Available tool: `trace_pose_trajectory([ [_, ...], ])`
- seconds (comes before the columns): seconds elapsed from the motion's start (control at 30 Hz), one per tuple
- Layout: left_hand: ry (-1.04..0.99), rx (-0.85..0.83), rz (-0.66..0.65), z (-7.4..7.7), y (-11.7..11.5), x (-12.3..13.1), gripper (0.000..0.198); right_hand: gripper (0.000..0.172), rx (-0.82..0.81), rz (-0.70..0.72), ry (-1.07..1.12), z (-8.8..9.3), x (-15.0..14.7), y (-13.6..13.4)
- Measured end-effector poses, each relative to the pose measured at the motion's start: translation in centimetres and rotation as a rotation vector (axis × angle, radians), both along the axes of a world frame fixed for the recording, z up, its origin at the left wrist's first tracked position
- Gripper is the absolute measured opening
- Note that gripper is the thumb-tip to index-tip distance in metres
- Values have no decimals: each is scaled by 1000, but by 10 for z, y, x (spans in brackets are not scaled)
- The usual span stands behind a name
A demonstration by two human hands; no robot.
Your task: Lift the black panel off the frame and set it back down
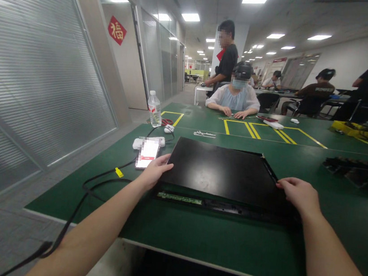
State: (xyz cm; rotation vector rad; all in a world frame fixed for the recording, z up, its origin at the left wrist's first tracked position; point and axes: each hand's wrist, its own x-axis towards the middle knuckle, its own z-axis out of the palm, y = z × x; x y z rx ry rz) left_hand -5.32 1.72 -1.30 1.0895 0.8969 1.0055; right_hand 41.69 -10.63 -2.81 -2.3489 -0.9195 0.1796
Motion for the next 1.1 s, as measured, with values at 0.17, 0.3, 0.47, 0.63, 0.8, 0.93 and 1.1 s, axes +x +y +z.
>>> trace_pose_trajectory([
  [0.17, 131, 184, 29, -1, 4, -4, 56, 20, 15, -2, 17, 1, -1, -2],
  [0.3, 319, 315, 46, -5, 10, -8, 50, 19, 21, -3, 60, 5, -6, -3],
  [0.47, 488, 383, 46, -14, 17, -10, 43, 15, 20, -20, 97, 13, -13, -6],
  [0.63, 612, 367, 64, -19, 20, -12, 44, 14, 62, -25, 147, 17, -15, -8],
  [0.8, 647, 344, 38, -24, 22, -13, 47, 16, 96, -26, 161, 18, -15, -9],
  [0.93, 664, 347, 47, -27, 24, -14, 45, 14, 101, -45, 185, 19, -17, -9],
  [1.1, 726, 371, 27, -29, 27, -15, 44, 13, 88, -36, 207, 19, -19, -9],
])
